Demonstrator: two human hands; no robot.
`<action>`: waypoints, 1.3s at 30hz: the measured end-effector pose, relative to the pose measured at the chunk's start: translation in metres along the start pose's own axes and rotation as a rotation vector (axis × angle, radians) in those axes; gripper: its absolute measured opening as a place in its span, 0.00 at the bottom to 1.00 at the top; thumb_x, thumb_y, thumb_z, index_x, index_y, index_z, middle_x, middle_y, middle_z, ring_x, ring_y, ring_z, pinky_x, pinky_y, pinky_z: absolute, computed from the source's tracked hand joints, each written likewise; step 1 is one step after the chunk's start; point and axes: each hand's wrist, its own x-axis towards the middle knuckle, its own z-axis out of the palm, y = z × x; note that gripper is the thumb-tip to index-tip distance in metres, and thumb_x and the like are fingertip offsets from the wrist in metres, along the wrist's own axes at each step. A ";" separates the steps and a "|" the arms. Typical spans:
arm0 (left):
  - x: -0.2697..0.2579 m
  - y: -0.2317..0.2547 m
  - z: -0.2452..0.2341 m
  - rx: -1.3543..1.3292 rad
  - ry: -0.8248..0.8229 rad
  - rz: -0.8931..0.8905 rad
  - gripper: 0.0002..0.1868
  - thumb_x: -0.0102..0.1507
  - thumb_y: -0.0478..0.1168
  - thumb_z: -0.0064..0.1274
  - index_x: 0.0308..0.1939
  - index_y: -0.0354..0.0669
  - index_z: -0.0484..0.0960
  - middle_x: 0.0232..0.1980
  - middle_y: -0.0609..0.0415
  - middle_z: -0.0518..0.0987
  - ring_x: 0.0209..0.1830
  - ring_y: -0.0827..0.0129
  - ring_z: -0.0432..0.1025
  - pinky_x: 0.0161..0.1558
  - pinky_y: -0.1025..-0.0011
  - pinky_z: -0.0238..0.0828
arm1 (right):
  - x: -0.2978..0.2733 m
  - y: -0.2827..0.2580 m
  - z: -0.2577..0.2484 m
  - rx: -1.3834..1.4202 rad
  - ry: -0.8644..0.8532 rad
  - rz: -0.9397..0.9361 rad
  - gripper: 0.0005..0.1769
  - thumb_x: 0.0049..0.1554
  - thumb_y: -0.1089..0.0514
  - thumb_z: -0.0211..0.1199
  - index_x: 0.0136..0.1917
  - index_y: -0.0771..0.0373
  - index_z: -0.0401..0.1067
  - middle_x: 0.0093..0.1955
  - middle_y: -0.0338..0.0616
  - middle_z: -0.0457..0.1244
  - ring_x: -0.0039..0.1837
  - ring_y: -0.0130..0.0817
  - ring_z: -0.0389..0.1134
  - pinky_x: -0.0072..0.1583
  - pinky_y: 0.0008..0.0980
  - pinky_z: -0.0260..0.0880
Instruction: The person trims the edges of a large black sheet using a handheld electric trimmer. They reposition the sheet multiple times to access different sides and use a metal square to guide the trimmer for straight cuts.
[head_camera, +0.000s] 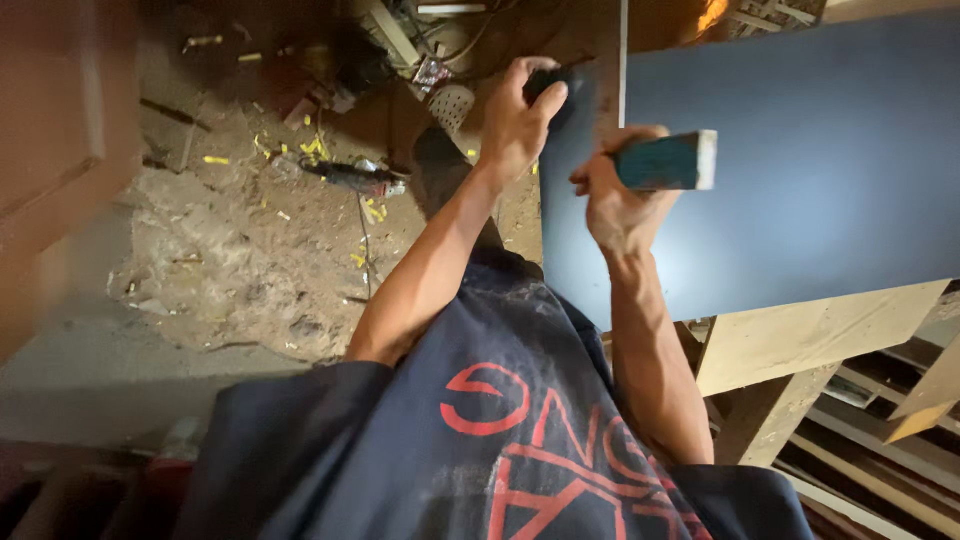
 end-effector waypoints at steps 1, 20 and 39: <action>-0.004 0.000 -0.001 -0.023 -0.003 -0.045 0.20 0.62 0.40 0.65 0.57 0.44 0.79 0.57 0.48 0.80 0.56 0.63 0.73 0.58 0.65 0.68 | -0.003 0.000 -0.005 0.000 -0.006 0.013 0.09 0.56 0.75 0.56 0.50 0.70 0.64 0.38 0.51 0.65 0.36 0.37 0.73 0.35 0.33 0.77; 0.002 0.003 -0.007 -0.082 -0.028 -0.030 0.21 0.63 0.55 0.60 0.50 0.44 0.86 0.46 0.54 0.88 0.44 0.69 0.82 0.51 0.70 0.77 | -0.030 -0.009 0.008 -0.103 0.010 0.193 0.09 0.52 0.75 0.57 0.47 0.69 0.64 0.35 0.48 0.64 0.32 0.33 0.70 0.32 0.30 0.71; 0.015 -0.003 -0.005 -0.025 0.048 -0.050 0.14 0.59 0.43 0.64 0.45 0.40 0.88 0.42 0.52 0.89 0.37 0.72 0.84 0.42 0.73 0.79 | 0.025 0.009 0.026 -0.531 -0.091 -0.149 0.05 0.51 0.70 0.59 0.41 0.69 0.75 0.33 0.43 0.68 0.33 0.31 0.73 0.36 0.31 0.73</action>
